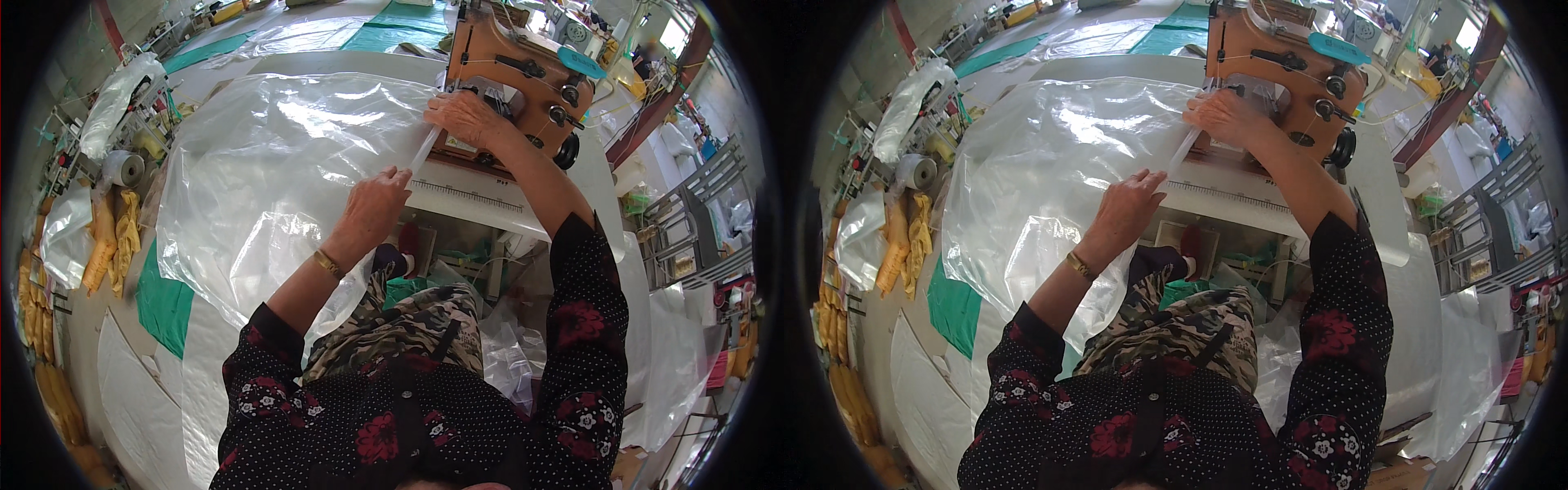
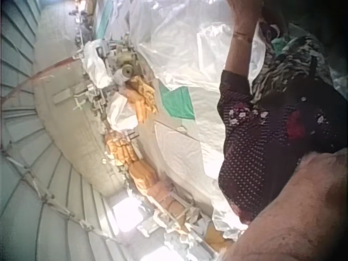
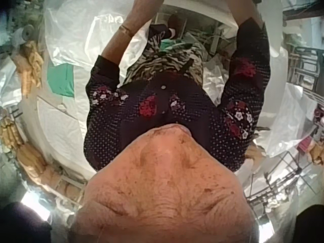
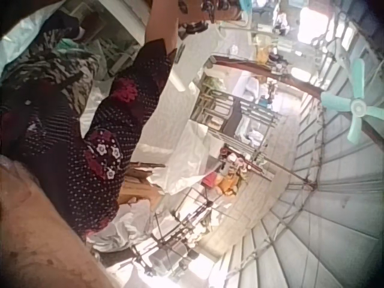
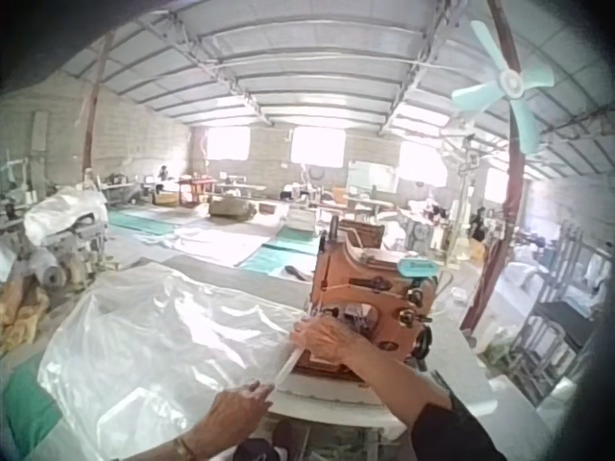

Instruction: Sewing together large transparent plastic sheets using an industrial sewing machine.

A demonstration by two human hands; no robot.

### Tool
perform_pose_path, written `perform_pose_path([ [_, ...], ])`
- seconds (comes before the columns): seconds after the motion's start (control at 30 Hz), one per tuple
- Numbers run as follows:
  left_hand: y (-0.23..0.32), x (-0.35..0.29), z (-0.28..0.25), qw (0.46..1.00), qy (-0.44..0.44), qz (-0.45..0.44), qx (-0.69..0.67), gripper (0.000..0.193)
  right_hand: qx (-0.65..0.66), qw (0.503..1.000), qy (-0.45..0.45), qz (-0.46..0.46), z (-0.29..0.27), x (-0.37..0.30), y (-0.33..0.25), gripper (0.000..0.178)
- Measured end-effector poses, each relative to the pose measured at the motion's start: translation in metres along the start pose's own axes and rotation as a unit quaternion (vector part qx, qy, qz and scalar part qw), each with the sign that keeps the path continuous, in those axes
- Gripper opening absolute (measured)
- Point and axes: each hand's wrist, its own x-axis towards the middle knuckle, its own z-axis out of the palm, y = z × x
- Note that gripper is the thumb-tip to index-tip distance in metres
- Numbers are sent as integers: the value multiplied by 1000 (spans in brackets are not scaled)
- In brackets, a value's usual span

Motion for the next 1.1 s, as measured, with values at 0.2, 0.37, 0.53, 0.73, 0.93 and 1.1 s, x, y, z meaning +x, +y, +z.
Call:
perform_pose_path([
  [0.2,9,4,13,960,-51,-130,-245,24,-16,996,-83,-34,-3,8,0,6],
  [0.37,6,-9,41,962,21,-86,-258,29,-42,997,49,32,6,-4,-18,12],
  [0.53,1,-23,64,967,101,-50,-227,30,35,944,180,276,29,-19,-54,21],
  [0.73,-4,-28,60,936,94,-97,-326,32,77,901,214,368,43,-27,-63,35],
  [0.93,-14,-32,65,901,8,-198,-385,31,60,918,180,349,42,-28,-59,41],
  [1.1,-17,-33,86,938,109,-85,-319,31,-8,939,155,307,37,-22,-62,37],
])
